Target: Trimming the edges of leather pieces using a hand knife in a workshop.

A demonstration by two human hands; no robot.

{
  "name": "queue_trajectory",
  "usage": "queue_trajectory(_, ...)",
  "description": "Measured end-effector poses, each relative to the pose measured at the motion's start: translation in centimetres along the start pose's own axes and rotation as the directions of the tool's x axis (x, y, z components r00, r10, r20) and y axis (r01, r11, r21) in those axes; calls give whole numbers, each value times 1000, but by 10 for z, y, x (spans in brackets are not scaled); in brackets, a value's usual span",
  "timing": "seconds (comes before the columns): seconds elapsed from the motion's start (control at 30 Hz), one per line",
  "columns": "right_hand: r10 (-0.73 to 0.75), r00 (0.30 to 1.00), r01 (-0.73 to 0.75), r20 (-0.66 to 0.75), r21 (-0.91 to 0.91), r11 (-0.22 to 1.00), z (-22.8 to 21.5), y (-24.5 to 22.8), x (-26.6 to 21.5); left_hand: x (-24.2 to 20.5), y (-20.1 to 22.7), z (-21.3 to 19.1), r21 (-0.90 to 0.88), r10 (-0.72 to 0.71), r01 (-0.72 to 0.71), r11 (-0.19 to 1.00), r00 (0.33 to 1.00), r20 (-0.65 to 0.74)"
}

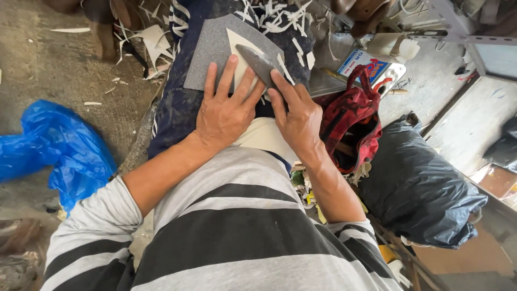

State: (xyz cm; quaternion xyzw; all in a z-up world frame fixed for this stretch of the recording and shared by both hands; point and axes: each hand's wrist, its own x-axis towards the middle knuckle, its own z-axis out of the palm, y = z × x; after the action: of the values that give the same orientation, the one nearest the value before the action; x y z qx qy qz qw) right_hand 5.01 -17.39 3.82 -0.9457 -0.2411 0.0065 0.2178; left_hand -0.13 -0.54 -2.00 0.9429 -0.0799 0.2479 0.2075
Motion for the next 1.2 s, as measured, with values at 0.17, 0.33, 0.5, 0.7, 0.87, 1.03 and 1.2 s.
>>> queue_trajectory(0.17,-15,996,16,88,-7,1000,-3,1,6,4,-4,-17,-49,26,-19,999,988,152)
queue_trajectory(0.33,-17,993,21,119,-32,999,0,4,15,6,-5,-15,-42,22,-16,999,988,153)
queue_trajectory(0.5,-119,989,121,87,-26,992,7,7,23,3,-4,-12,-64,21,-13,998,990,141)
queue_trajectory(0.7,-122,992,119,25,83,989,10,19,46,4,-2,-12,-63,52,-44,997,991,127)
queue_trajectory(0.87,-20,996,4,91,173,985,-40,24,-6,6,-18,-31,-256,-11,4,967,1000,-26)
queue_trajectory(1.03,154,979,-157,-135,-12,988,-57,62,-47,34,-41,-56,-255,81,-151,955,960,-267)
queue_trajectory(1.2,600,798,-480,-56,542,690,-71,53,-48,27,-75,-39,-115,195,-199,973,980,-38)
